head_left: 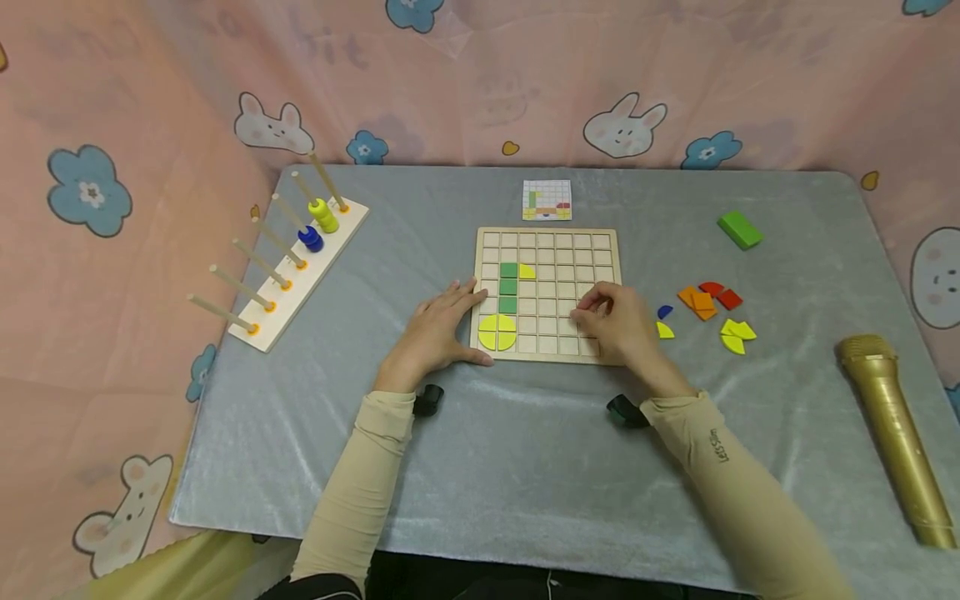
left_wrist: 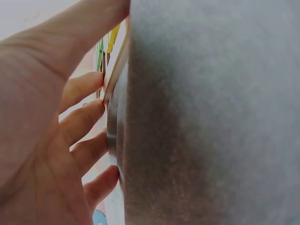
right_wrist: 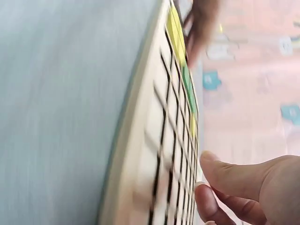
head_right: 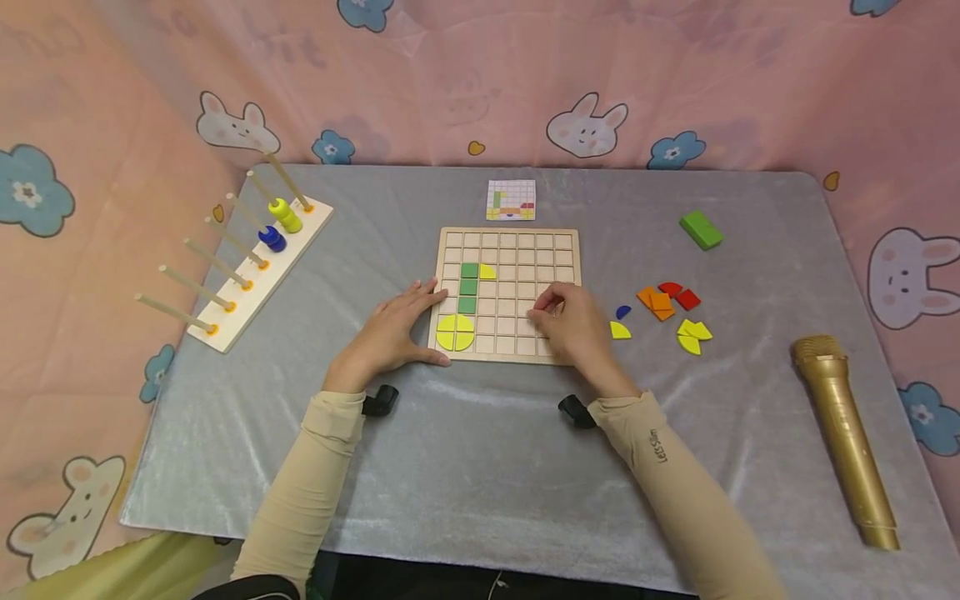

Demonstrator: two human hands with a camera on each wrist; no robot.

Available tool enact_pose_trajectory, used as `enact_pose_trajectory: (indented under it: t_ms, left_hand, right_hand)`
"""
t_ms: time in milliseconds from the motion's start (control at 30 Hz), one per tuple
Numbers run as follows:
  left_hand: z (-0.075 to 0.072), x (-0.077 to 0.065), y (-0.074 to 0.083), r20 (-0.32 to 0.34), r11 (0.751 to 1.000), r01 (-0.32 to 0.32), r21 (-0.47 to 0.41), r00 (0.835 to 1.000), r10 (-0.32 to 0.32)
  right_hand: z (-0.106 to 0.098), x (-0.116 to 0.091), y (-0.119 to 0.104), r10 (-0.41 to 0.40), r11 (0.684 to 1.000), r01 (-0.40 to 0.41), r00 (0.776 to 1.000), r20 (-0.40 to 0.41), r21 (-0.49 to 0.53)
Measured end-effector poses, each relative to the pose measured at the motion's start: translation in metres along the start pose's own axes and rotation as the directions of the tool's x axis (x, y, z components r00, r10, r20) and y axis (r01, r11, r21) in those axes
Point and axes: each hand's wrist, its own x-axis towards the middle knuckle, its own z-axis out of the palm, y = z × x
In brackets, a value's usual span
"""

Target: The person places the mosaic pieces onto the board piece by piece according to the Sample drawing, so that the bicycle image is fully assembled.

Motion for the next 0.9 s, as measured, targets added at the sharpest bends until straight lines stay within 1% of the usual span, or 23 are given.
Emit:
enact_pose_trajectory:
  t_ms: [200, 267, 367, 433, 600, 700, 833, 900]
  left_hand:
    - [0.0, 0.001, 0.0, 0.003, 1.0, -0.007, 0.006, 1.0, 0.007]
    - [0.0, 0.001, 0.0, 0.006, 1.0, -0.004, 0.007, 1.0, 0.004]
    - [0.0, 0.0, 0.0, 0.009, 1.0, 0.0, 0.005, 1.0, -0.001]
    - [0.0, 0.0, 0.0, 0.009, 1.0, 0.001, 0.003, 1.0, -0.001]
    - [-0.001, 0.0, 0.0, 0.01, 1.0, -0.004, -0.001, 1.0, 0.004]
    - [0.0, 0.0, 0.001, 0.01, 1.0, -0.007, 0.0, 1.0, 0.007]
    - [0.0, -0.001, 0.001, 0.005, 1.0, -0.005, -0.006, 1.0, 0.005]
    - [-0.001, 0.0, 0.001, 0.003, 1.0, -0.004, -0.008, 1.0, 0.004]
  right_hand:
    - [-0.036, -0.003, 0.029, 0.045, 0.997, -0.048, 0.998, -0.051, -0.056]
    - [-0.048, -0.003, 0.038, 0.073, 0.995, -0.077, 0.995, -0.066, -0.069]
    - [-0.063, -0.002, 0.051, 0.102, 0.99, -0.11, 0.991, -0.09, -0.084]
    - [-0.072, 0.0, 0.06, 0.108, 0.989, -0.117, 0.989, -0.104, -0.091]
    - [-0.086, -0.001, 0.082, 0.095, 0.986, -0.11, 0.988, -0.124, -0.126]
    - [-0.092, -0.004, 0.092, 0.121, 0.978, -0.138, 0.986, -0.115, -0.157]
    - [-0.097, -0.007, 0.098, 0.156, 0.965, -0.171, 0.984, -0.089, -0.199]
    - [-0.097, -0.007, 0.099, 0.157, 0.963, -0.173, 0.983, -0.093, -0.209]
